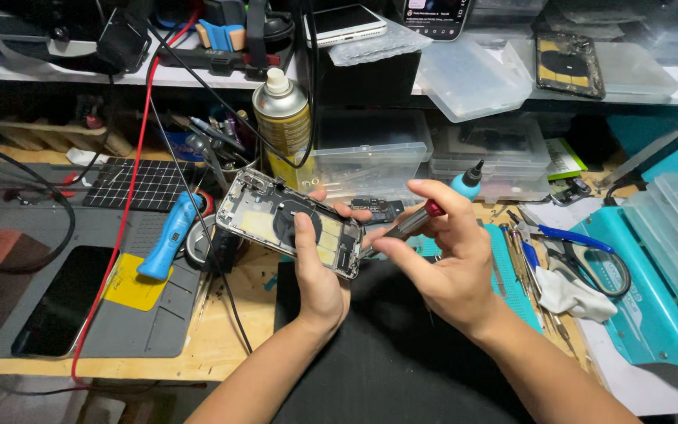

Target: The person holds a disassembled smartphone chassis and uses a screwdriver and tweezers to manipulate internal components and connectors. The person repeatedly probes and adjusts small parts inside the device while holding it steady with the other hand.

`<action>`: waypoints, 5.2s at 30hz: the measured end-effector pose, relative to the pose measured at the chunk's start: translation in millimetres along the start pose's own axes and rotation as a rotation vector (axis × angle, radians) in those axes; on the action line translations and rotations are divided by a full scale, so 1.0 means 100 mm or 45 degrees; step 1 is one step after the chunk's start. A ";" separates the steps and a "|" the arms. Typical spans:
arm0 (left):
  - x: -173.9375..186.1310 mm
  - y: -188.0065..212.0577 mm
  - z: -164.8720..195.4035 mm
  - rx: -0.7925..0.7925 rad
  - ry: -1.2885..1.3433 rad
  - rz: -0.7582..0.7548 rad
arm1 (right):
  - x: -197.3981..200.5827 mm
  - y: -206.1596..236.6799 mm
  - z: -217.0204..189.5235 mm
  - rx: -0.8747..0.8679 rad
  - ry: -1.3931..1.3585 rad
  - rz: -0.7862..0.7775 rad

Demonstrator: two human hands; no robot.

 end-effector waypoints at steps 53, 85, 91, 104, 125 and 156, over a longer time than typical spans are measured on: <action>0.01 -0.04 -0.03 -0.022 -0.051 -0.002 | -0.07 -0.07 -0.14 0.133 0.155 -0.158; 0.01 -0.02 -0.01 0.006 -0.022 -0.014 | -0.10 -0.07 -0.20 0.172 0.152 -0.167; 0.03 -0.01 0.00 -0.017 -0.021 -0.004 | -0.11 -0.06 -0.22 0.217 0.180 -0.171; 0.04 -0.01 0.02 -0.022 0.019 -0.010 | -0.17 -0.01 -0.13 0.144 0.055 -0.107; 0.02 0.00 0.06 -0.002 0.014 0.033 | -0.21 0.02 -0.12 0.186 0.051 -0.136; 0.37 0.05 0.41 -0.005 0.002 0.097 | 0.03 -0.29 0.47 -0.290 0.482 -0.224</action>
Point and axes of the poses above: each hand's wrist, its own y-axis away from the middle knuckle, its own x-axis out of the back of the hand, z = x × y, the point moved 7 cm from there along -y, towards the middle knuckle, and after that the axes turned 8 degrees about x, right-handed, at the moved point
